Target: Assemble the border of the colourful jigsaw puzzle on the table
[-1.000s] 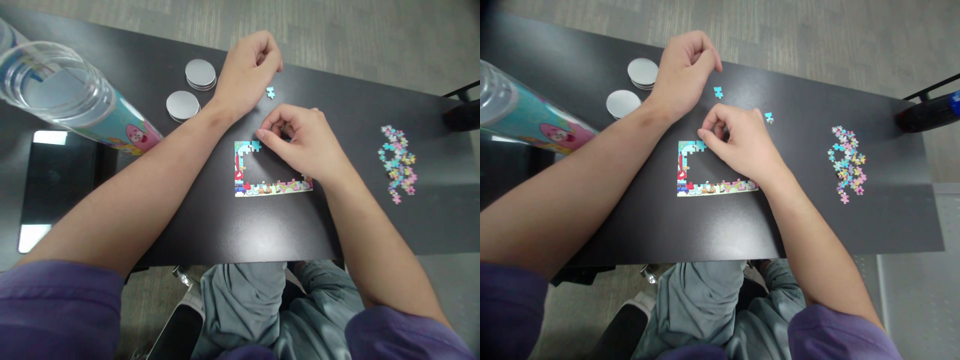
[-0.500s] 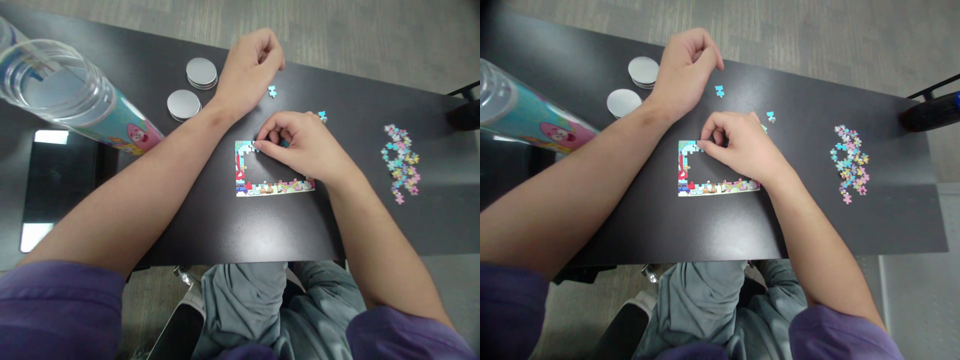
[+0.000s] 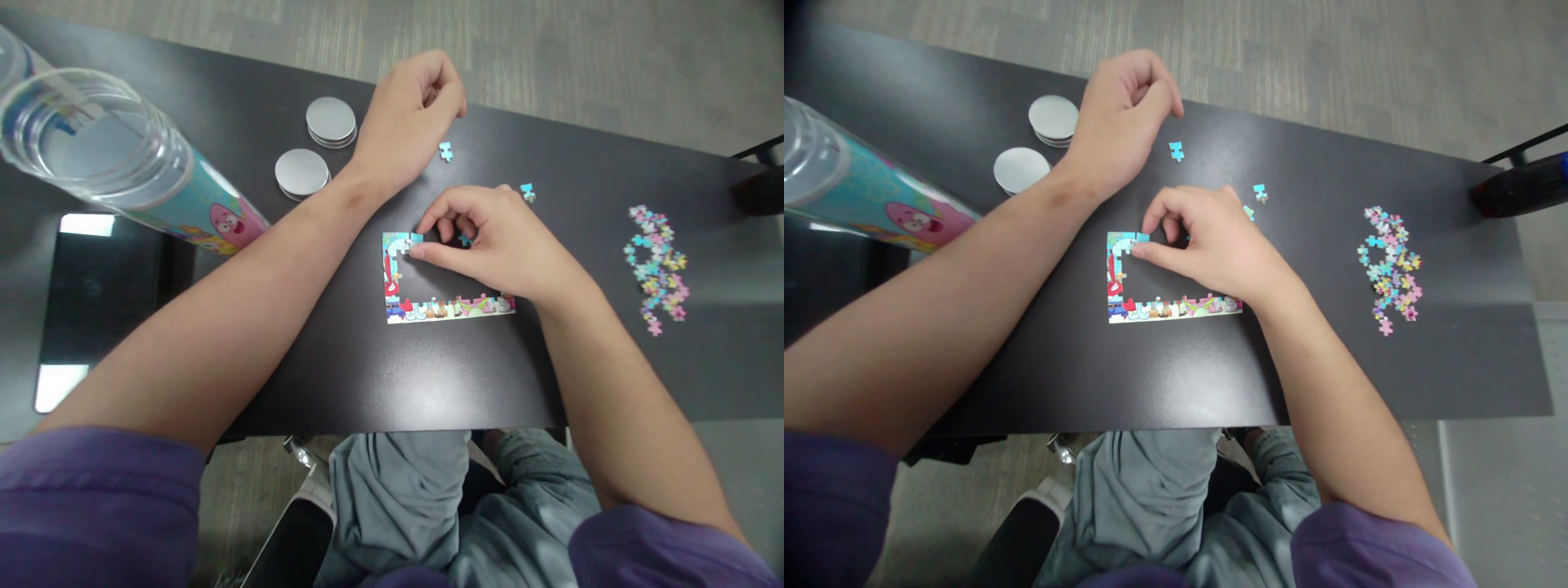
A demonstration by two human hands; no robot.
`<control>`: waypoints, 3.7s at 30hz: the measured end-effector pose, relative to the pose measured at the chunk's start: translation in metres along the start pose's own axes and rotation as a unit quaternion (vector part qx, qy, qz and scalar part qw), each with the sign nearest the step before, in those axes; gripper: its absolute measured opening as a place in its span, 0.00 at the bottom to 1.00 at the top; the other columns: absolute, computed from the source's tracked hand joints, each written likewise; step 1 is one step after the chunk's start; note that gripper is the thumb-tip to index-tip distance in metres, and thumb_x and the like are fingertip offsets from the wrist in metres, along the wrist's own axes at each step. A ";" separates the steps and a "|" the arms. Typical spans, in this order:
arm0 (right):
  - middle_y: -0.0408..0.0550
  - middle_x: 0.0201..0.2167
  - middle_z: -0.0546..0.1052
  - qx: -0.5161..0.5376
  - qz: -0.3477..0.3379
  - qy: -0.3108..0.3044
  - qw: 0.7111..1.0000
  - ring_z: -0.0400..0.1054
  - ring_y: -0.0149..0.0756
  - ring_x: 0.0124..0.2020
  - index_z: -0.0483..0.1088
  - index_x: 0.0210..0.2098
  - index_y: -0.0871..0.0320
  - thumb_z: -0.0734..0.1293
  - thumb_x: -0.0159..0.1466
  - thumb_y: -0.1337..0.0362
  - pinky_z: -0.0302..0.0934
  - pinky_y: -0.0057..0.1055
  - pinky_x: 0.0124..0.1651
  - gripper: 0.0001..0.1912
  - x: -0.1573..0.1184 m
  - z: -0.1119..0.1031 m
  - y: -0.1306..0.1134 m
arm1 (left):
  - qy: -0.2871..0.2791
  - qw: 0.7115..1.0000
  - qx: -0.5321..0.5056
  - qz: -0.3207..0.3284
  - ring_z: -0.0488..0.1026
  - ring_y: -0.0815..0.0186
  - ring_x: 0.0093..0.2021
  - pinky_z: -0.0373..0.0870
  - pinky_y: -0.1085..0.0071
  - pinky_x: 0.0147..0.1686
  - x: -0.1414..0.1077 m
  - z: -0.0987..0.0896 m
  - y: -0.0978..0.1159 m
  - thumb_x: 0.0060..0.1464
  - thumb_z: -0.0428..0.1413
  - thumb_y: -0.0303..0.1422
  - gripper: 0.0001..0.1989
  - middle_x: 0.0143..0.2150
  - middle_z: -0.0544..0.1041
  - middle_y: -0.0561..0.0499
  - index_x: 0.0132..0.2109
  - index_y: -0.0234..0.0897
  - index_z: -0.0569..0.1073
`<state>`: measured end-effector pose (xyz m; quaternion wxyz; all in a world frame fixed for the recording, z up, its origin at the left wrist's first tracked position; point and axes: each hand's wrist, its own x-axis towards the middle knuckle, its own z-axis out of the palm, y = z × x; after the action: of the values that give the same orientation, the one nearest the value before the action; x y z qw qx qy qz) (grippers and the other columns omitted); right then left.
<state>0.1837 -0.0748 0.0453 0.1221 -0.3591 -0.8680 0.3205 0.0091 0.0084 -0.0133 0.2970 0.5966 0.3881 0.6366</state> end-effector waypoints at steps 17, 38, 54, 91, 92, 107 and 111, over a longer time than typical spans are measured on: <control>0.44 0.35 0.76 -0.038 -0.037 0.004 0.999 0.70 0.43 0.33 0.77 0.43 0.43 0.75 0.68 0.51 0.58 0.45 0.37 0.08 0.000 -0.002 0.007 | 0.019 0.999 0.025 0.016 0.65 0.67 0.27 0.48 0.61 0.32 0.005 0.004 -0.012 0.56 0.49 0.11 0.19 0.25 0.72 0.53 0.27 0.35 0.73; 0.43 0.33 0.75 -0.081 -0.099 0.019 0.992 0.71 0.42 0.35 0.80 0.42 0.43 0.70 0.73 0.55 0.58 0.48 0.47 0.05 -0.004 -0.011 -0.003 | 0.002 1.000 0.021 0.014 0.63 0.67 0.27 0.46 0.62 0.33 0.007 0.003 -0.014 0.55 0.48 0.14 0.16 0.25 0.69 0.54 0.28 0.36 0.72; 0.43 0.35 0.77 -0.105 -0.079 -0.020 0.991 0.73 0.44 0.37 0.79 0.46 0.40 0.65 0.75 0.48 0.57 0.50 0.54 0.11 -0.002 -0.011 -0.003 | 0.027 0.999 -0.024 0.031 0.61 0.68 0.27 0.44 0.61 0.33 0.001 0.004 -0.013 0.52 0.48 0.19 0.13 0.25 0.70 0.54 0.27 0.36 0.73; 0.45 0.35 0.75 -0.089 -0.027 0.058 0.994 0.63 0.43 0.30 0.73 0.64 0.38 0.67 0.73 0.46 0.63 0.46 0.44 0.22 -0.010 -0.036 0.026 | 0.024 1.000 0.014 0.012 0.63 0.66 0.28 0.46 0.60 0.34 -0.002 0.002 -0.005 0.52 0.49 0.24 0.12 0.26 0.71 0.53 0.27 0.39 0.73; 0.46 0.35 0.75 -0.097 -0.021 0.085 0.991 0.63 0.43 0.31 0.75 0.62 0.41 0.68 0.73 0.46 0.63 0.46 0.44 0.21 -0.011 -0.039 0.033 | 0.025 0.999 0.024 0.005 0.63 0.65 0.28 0.46 0.60 0.34 -0.002 0.002 -0.003 0.53 0.49 0.24 0.12 0.26 0.71 0.52 0.27 0.40 0.73; 0.49 0.44 0.78 -0.154 0.056 0.169 0.972 0.65 0.39 0.42 0.76 0.56 0.56 0.68 0.73 0.46 0.63 0.38 0.48 0.23 -0.024 -0.063 0.090 | 0.038 0.996 0.070 -0.044 0.46 0.70 0.19 0.39 0.58 0.27 -0.007 -0.003 0.001 0.46 0.49 0.27 0.12 0.16 0.55 0.59 0.26 0.43 0.77; 0.46 0.41 0.78 -0.126 0.060 0.159 0.977 0.63 0.38 0.38 0.78 0.45 0.49 0.68 0.72 0.42 0.61 0.41 0.43 0.18 -0.029 -0.070 0.093 | 0.010 0.994 0.090 -0.060 0.50 0.68 0.21 0.42 0.61 0.27 -0.009 -0.008 0.006 0.51 0.53 0.30 0.10 0.18 0.59 0.58 0.28 0.48 0.78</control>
<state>0.2865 -0.0121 0.0394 0.1923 -0.4695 -0.8479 0.1539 0.0030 -0.0031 -0.0127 0.2757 0.5902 0.4820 0.5860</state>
